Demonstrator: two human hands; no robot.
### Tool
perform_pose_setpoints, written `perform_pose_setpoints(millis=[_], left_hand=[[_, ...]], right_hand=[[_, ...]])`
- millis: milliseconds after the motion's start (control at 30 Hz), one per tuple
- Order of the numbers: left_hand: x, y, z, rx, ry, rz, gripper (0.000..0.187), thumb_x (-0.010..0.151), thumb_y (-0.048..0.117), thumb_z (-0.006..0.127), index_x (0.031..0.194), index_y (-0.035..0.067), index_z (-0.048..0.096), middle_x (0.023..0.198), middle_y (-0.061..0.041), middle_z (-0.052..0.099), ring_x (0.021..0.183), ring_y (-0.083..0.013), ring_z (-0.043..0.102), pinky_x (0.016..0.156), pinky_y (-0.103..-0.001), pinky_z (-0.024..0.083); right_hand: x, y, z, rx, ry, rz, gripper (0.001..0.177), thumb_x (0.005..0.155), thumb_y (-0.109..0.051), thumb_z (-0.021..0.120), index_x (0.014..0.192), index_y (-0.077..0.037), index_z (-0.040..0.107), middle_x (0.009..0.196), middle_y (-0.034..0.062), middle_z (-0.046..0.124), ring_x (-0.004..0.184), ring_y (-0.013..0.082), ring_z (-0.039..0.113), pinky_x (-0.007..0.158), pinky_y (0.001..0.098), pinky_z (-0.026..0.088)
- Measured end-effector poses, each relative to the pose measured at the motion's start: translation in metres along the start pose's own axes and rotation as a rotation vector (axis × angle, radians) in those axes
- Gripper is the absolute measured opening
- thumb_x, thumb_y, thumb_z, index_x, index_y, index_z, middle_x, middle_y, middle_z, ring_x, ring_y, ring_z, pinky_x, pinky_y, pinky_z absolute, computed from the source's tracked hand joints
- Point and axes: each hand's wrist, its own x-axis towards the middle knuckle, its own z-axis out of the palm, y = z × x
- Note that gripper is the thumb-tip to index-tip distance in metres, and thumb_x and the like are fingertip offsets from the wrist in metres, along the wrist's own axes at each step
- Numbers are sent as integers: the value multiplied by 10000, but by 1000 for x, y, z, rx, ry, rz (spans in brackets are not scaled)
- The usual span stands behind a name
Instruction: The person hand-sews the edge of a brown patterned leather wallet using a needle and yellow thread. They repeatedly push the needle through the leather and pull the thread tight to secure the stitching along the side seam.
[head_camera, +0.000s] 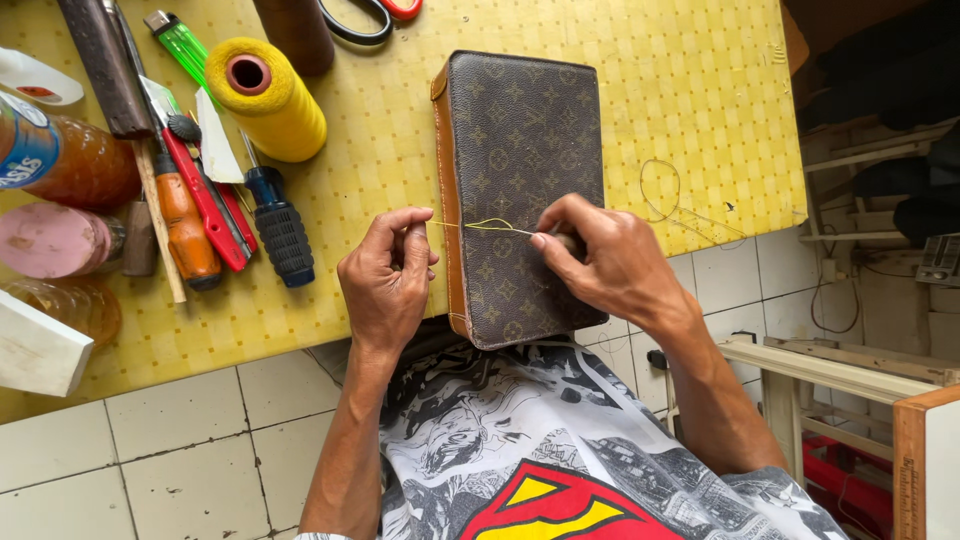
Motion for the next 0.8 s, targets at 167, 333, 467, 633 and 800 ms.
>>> perform_pose_setpoints(millis=[167,333,467,633,800], left_hand=[[0,-3,0,3,-29,32,115,942,25,606,976,77,702,561,-76,630,454,-134,602,483,-264,523],[-2,-3,0,13,-39,58,110,943,33,610,978,83,701,564,-70,626,454,-136,599,490,-267,522],[-2,-2,-1,13,-34,71,113,941,30,613,983,83,704,568,-67,631,460,-134,604,494,-264,527],[-2,-2,-1,26,-42,86,110,941,34,618,987,85,704,572,-63,630,464,-139,608,503,-271,528],[-2,1,-1,30,-49,87,108,943,32,620,989,79,706,575,-66,632,467,-140,608,509,-274,525]], right_hand=[[-4,10,-4,-102,54,3,52,926,-121,654,927,-70,643,779,128,668,742,325,679,648,410,540],[-4,14,14,-88,120,-77,56,919,-122,682,916,-72,656,886,100,639,862,300,666,739,401,547],[-5,3,23,-64,131,-87,54,905,-155,695,896,-111,666,881,67,596,850,277,655,744,377,541],[-7,1,39,-44,189,-51,55,906,-164,696,899,-119,665,881,73,567,847,284,644,739,380,532],[-6,-5,44,-34,246,-2,77,913,-146,696,881,-89,656,843,81,567,806,281,645,717,379,533]])
